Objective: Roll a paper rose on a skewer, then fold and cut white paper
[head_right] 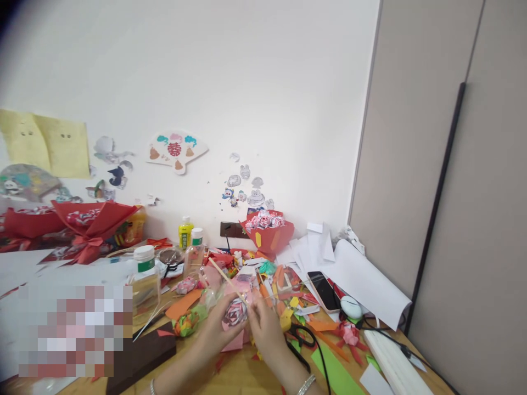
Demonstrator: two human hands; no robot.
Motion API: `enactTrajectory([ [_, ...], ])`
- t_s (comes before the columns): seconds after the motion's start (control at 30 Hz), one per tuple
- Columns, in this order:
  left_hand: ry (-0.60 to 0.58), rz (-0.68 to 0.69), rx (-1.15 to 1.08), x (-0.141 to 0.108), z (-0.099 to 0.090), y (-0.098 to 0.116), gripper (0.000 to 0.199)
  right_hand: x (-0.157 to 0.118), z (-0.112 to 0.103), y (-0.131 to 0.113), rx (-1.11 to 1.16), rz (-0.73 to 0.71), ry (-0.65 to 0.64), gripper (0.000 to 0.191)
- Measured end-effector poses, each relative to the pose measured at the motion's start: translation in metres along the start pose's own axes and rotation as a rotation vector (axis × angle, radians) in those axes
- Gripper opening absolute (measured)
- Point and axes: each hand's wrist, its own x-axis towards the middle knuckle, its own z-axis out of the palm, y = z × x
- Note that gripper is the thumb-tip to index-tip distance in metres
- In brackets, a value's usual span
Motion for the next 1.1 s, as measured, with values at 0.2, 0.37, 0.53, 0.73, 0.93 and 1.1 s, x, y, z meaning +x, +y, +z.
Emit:
enactTrajectory([
  [0.2,0.001,0.054,0.033,-0.001,-0.004,0.011,0.04,-0.003,-0.001,-0.005,-0.137,-0.029,-0.01,0.029],
  [0.37,-0.052,0.057,0.061,-0.001,-0.004,0.015,0.036,-0.002,-0.002,-0.003,-0.176,0.015,0.029,0.026],
  [0.53,-0.045,0.078,0.06,-0.003,-0.002,0.004,0.043,0.001,-0.002,-0.003,-0.028,0.073,0.063,0.018],
  [0.73,-0.073,0.124,0.103,-0.002,-0.005,0.006,0.039,0.002,-0.001,-0.002,0.068,0.066,0.03,0.019],
  [0.93,-0.11,0.138,0.118,-0.002,-0.008,0.018,0.031,0.0,-0.002,-0.004,-0.099,0.038,0.057,0.019],
  [1.1,-0.148,0.15,0.151,-0.002,-0.011,0.022,0.029,-0.001,-0.004,-0.005,-0.121,0.004,0.06,0.015],
])
